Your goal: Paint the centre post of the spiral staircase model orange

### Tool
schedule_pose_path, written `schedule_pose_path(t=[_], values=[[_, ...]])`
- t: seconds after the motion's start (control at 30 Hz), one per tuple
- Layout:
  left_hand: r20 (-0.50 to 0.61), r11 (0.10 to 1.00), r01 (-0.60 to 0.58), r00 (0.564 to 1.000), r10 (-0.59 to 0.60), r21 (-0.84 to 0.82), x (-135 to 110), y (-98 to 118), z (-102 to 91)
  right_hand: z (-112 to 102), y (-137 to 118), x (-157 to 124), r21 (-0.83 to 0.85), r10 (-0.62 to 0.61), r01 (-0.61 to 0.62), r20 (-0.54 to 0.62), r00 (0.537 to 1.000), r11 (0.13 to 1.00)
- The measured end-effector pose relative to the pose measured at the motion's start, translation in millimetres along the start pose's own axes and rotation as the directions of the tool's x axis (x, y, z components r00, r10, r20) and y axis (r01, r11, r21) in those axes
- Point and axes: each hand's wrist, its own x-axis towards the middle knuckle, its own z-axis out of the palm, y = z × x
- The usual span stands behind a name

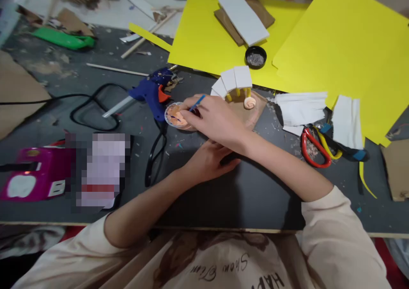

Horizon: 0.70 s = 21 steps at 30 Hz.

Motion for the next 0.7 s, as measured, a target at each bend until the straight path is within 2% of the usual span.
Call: schedule_pose_path(t=[0.1, 0.17, 0.27, 0.4, 0.5, 0.7], values=[[0.004, 1.0, -0.007, 1.0, 0.007, -0.013, 0.9, -0.5, -0.3, -15.7, -4.8, -14.6, 0.045, -0.022, 0.026, -0.098, 0.995, 0.999], [0.017, 1.0, -0.003, 1.0, 0.003, -0.016, 1.2, -0.6, -0.1, -32.6, -4.8, -30.6, 0.102, -0.001, 0.024, -0.224, 0.975, 0.994], [0.04, 1.0, 0.016, 0.999, -0.015, -0.01, 1.0, -0.3, 0.3, -60.8, 5.1, -56.0, 0.17, 0.067, 0.001, -0.396, 0.916, 0.985], [0.04, 0.998, 0.054, 0.998, -0.055, 0.028, 0.5, -0.9, 0.3, -82.9, 29.9, -77.1, 0.097, 0.134, -0.096, -0.563, 0.816, 0.991], [0.01, 0.996, 0.077, 0.997, -0.077, 0.041, 0.0, -2.8, -0.3, -80.8, 46.3, -83.1, 0.081, 0.162, -0.142, -0.585, 0.795, 0.987], [0.027, 0.994, 0.101, 0.994, -0.102, 0.047, 0.0, -4.2, -2.2, -57.4, 58.8, -88.7, -0.049, 0.091, -0.142, -0.555, 0.827, 0.989]])
